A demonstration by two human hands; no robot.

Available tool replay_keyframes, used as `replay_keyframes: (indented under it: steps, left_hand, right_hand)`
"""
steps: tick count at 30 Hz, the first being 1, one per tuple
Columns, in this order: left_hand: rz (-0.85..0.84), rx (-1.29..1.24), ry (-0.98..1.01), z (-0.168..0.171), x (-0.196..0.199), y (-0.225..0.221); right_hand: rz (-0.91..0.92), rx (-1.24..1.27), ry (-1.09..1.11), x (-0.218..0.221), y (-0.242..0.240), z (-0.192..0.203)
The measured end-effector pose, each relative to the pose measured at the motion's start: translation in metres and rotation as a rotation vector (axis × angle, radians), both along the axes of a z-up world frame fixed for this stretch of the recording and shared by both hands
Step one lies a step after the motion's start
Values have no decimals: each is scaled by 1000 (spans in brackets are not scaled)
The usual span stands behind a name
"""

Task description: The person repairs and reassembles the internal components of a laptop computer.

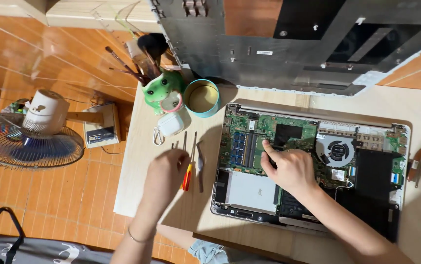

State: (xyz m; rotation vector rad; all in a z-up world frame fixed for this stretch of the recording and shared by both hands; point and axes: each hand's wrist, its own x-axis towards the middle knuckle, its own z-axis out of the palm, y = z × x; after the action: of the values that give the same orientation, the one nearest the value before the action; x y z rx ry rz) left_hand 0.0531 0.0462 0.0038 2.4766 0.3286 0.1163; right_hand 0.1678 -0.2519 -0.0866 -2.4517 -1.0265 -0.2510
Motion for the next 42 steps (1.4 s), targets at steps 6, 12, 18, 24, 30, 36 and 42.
replay_keyframes:
  steps: [6,12,18,24,30,36,42]
  left_hand:
    - [189,299,176,-21,-26,-30]
    - [185,332,146,-36,-23,-33]
    - [262,322,142,-33,-22,-21]
    - [231,305,200,-42,-16,-14]
    - [-86,146,-313,34,13,-32]
    - [-184,-256,-120,21,56,-34]
    - [176,-760,-378,-56,40,-3]
  right_hand:
    - [-61,6,5,-4,-2,-1]
    - [-70,12,26,-4,-2,2]
    - [-76,-16,52,-3,-4,1]
    - [-76,-48,10,-7,-2,0]
    - [-66,-40,-35,-10,-4,-6]
    - [-68,4,-60,-11,0,-1]
    - [-69,25,-19,-9,-1,0]
